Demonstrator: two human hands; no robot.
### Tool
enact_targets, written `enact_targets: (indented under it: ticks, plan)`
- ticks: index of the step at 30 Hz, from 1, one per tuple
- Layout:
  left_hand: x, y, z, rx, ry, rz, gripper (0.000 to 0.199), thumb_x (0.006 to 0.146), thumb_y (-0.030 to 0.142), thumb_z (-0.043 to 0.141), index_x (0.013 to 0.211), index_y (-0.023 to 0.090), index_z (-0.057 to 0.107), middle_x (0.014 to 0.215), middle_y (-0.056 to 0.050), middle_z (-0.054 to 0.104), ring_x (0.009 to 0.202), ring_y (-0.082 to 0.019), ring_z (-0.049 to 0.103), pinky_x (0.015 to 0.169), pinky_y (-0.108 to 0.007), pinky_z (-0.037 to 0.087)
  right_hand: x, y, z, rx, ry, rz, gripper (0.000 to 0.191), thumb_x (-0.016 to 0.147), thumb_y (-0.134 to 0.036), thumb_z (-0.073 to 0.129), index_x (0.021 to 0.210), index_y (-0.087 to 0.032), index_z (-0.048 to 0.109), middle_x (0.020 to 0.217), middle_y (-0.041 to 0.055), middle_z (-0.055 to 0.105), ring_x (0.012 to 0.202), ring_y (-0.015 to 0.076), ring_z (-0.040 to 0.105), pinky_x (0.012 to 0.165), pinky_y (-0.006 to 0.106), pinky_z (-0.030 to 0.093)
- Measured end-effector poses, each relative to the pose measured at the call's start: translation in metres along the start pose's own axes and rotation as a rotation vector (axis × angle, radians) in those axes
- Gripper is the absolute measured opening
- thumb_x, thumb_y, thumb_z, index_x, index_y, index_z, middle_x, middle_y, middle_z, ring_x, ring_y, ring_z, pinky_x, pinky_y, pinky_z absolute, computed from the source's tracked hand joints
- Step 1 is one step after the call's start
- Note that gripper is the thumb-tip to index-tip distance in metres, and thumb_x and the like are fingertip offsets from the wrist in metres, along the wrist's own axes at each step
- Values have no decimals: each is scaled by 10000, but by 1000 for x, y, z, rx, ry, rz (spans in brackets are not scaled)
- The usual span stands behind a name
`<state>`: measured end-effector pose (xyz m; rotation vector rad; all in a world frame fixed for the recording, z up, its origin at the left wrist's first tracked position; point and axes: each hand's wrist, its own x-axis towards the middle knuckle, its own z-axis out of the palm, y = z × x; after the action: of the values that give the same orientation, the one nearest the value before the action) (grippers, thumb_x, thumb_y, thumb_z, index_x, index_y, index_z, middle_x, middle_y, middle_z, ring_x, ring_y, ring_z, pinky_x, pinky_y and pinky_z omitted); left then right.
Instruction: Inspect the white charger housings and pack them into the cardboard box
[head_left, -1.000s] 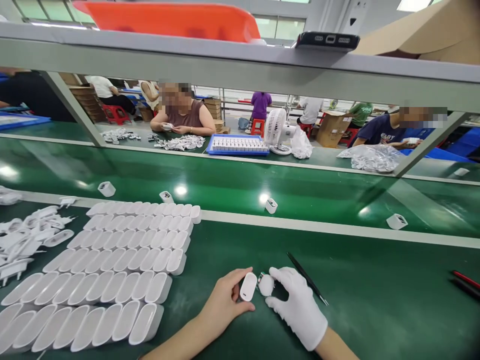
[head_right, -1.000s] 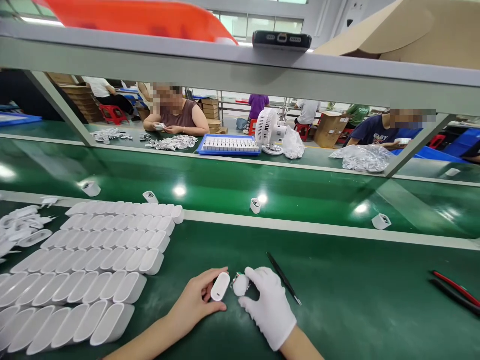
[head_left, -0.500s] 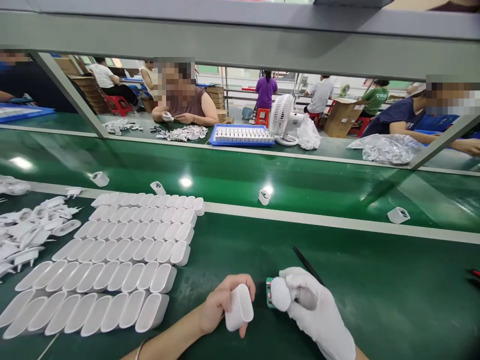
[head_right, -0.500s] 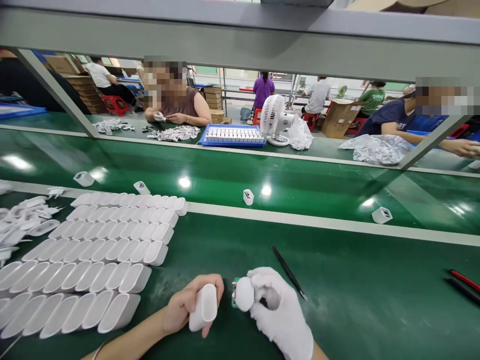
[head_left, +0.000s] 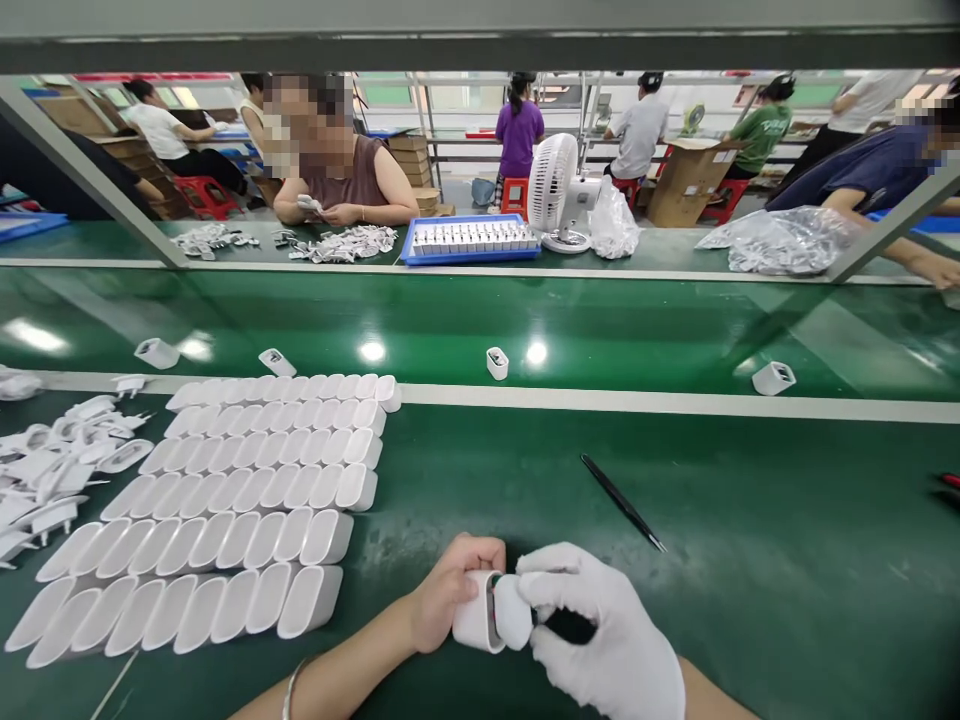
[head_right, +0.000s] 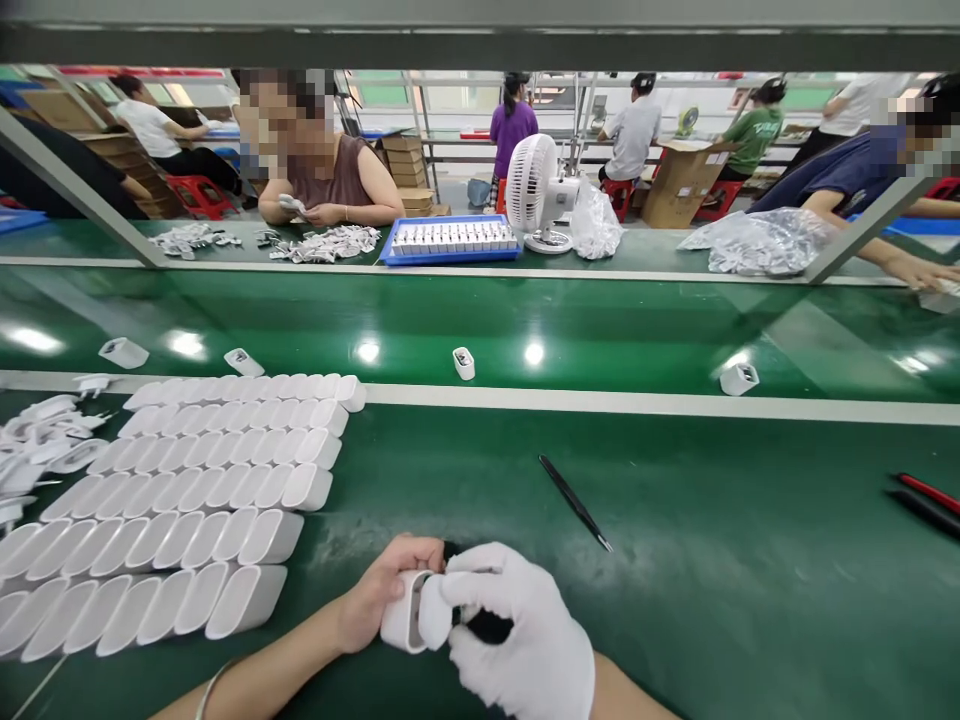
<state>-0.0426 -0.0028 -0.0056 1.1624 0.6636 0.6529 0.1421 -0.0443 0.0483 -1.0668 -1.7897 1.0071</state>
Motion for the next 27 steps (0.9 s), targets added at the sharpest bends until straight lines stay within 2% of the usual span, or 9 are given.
enact_targets:
  ticks: [3, 6, 13, 18, 19, 21, 24, 25, 27]
  plan:
    - [1, 1, 1, 80, 4, 21, 451, 696, 605, 464, 607, 164, 425, 526, 27, 354, 491, -99, 299, 481, -228, 202, 0, -4, 1, -27, 4, -67, 310, 648, 16, 508, 745, -237, 658, 849, -1, 644, 723, 105, 623, 666, 186, 514]
    - [2, -1, 1, 155, 16, 38, 435, 755, 570, 413, 589, 168, 405, 515, 31, 329, 488, -103, 291, 493, -243, 202, 0, -4, 4, -92, 83, -138, 311, 663, -9, 501, 785, -246, 663, 869, 0, 661, 732, 100, 634, 665, 163, 509]
    - [1, -1, 3, 249, 40, 49, 450, 822, 554, 344, 586, 172, 380, 521, 32, 295, 497, -111, 277, 519, -270, 202, -10, -1, 11, -239, 140, -90, 384, 625, -2, 521, 859, -269, 669, 887, -18, 662, 727, 87, 636, 666, 135, 483]
    - [-2, 5, 8, 324, 45, 29, 500, 874, 584, 277, 598, 174, 355, 560, 31, 293, 543, -121, 291, 585, -280, 243, -10, 11, 14, -204, -79, -68, 294, 735, -45, 553, 886, -264, 678, 984, 8, 659, 863, 131, 623, 736, 197, 491]
    - [-2, 5, 9, 302, 71, 25, 506, 886, 587, 256, 624, 174, 383, 578, 28, 314, 556, -125, 301, 590, -279, 255, -9, 14, 14, -152, -92, -51, 279, 745, -47, 550, 872, -257, 682, 983, 15, 658, 890, 139, 618, 760, 211, 491]
    - [-3, 6, 11, 205, 123, 21, 469, 893, 588, 286, 791, 175, 485, 677, 10, 419, 588, -131, 346, 587, -269, 284, -7, 21, 14, -23, -3, 42, 232, 741, -50, 550, 800, -230, 683, 937, 29, 656, 874, 146, 621, 764, 230, 498]
    - [-3, 7, 14, 167, 179, 53, 427, 812, 527, 570, 1104, 235, 460, 1021, -39, 481, 738, -147, 453, 656, -259, 359, -5, 33, 17, 211, 224, 228, 128, 710, -89, 584, 695, -195, 655, 857, 38, 628, 769, 143, 621, 679, 236, 509]
    - [-3, 7, 15, 209, 194, 72, 465, 766, 481, 660, 1120, 256, 460, 1107, -44, 446, 814, -158, 468, 718, -264, 377, -5, 37, 17, 291, 266, 295, 115, 694, -101, 602, 734, -193, 660, 865, 37, 614, 734, 135, 611, 653, 237, 507]
    - [-6, 6, 17, 287, 201, 86, 425, 782, 435, 671, 1128, 281, 477, 1175, -43, 387, 911, -174, 464, 819, -283, 377, -3, 40, 18, 454, 246, 442, 329, 637, -108, 665, 950, -212, 662, 925, 29, 590, 657, 106, 574, 597, 234, 495]
